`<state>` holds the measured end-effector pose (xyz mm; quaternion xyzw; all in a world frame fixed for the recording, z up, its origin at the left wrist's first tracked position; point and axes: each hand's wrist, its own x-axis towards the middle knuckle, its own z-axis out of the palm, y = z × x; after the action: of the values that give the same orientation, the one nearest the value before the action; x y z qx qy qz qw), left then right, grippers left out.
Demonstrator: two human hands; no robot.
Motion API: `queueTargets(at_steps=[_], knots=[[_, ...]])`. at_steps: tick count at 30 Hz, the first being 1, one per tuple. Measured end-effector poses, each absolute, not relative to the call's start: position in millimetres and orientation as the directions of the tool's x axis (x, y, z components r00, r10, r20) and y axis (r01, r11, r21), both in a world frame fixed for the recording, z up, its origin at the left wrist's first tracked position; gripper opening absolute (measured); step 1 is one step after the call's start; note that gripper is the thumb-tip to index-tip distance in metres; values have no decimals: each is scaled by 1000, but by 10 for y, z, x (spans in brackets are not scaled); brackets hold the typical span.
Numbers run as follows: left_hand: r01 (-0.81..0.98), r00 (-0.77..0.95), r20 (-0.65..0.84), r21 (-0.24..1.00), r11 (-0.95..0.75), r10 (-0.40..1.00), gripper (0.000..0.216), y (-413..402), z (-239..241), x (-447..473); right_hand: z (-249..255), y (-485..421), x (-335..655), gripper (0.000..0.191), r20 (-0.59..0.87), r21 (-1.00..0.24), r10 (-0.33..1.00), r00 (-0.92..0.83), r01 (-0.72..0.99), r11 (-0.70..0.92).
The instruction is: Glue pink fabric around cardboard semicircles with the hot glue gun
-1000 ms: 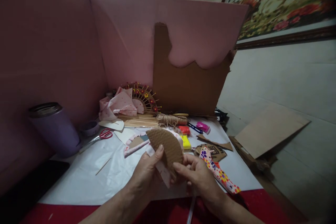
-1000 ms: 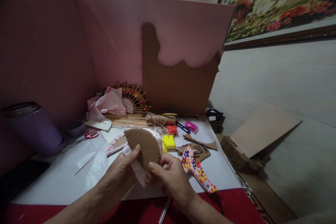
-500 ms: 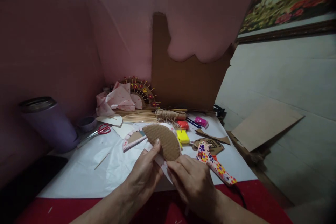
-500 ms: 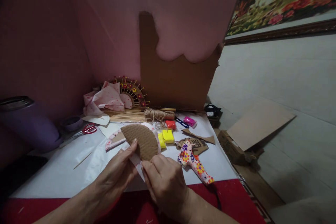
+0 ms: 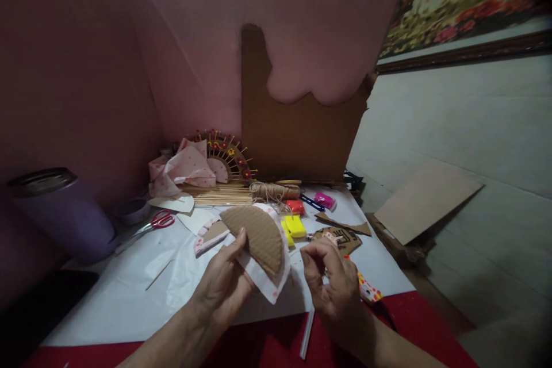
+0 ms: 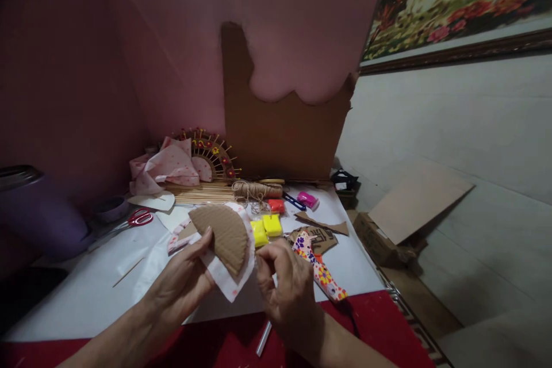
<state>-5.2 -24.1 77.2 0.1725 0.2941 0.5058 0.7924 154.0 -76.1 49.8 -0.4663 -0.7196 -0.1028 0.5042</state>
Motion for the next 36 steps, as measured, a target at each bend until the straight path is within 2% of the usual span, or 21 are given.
queueTargets(at_steps=[5,7,11,14,19,22,25,27,30,32,36], knots=[[-710,458,-249,475,520,853,31,-208,775,-114,473,-636,1644,7,780,-470,613,123,762,445],[-720,462,-243,459,521,853,31,-205,763,-119,482,-636,1656,8,770,-469,630,99,758,454],[-730,477,-210,447,518,854,30,-193,727,-120,517,-714,1612,8,794,-370,604,-71,731,573],[-732,480,-192,450,511,856,29,-186,711,-124,501,-744,1568,8,779,-320,610,-144,745,585],[-717,447,-249,475,511,859,32,-210,753,-102,461,-721,1539,9,763,-315,629,-150,763,564],[-724,389,-256,509,465,885,35,-206,789,-95,495,-728,1551,12,788,-356,611,-74,755,551],[-730,362,-205,544,413,910,36,-160,806,-121,525,-711,1602,11,816,-411,575,66,765,496],[-731,359,-160,564,383,920,37,-121,812,-148,524,-676,1651,12,808,-411,580,100,802,433],[-730,343,-121,591,345,932,35,-90,831,-173,514,-630,1700,18,744,-371,667,35,853,368],[-726,346,-115,596,343,931,34,-98,846,-173,520,-632,1690,26,691,-398,723,-6,832,388],[-706,348,-179,596,383,920,33,-163,847,-143,541,-695,1576,10,683,-459,728,-56,743,487]])
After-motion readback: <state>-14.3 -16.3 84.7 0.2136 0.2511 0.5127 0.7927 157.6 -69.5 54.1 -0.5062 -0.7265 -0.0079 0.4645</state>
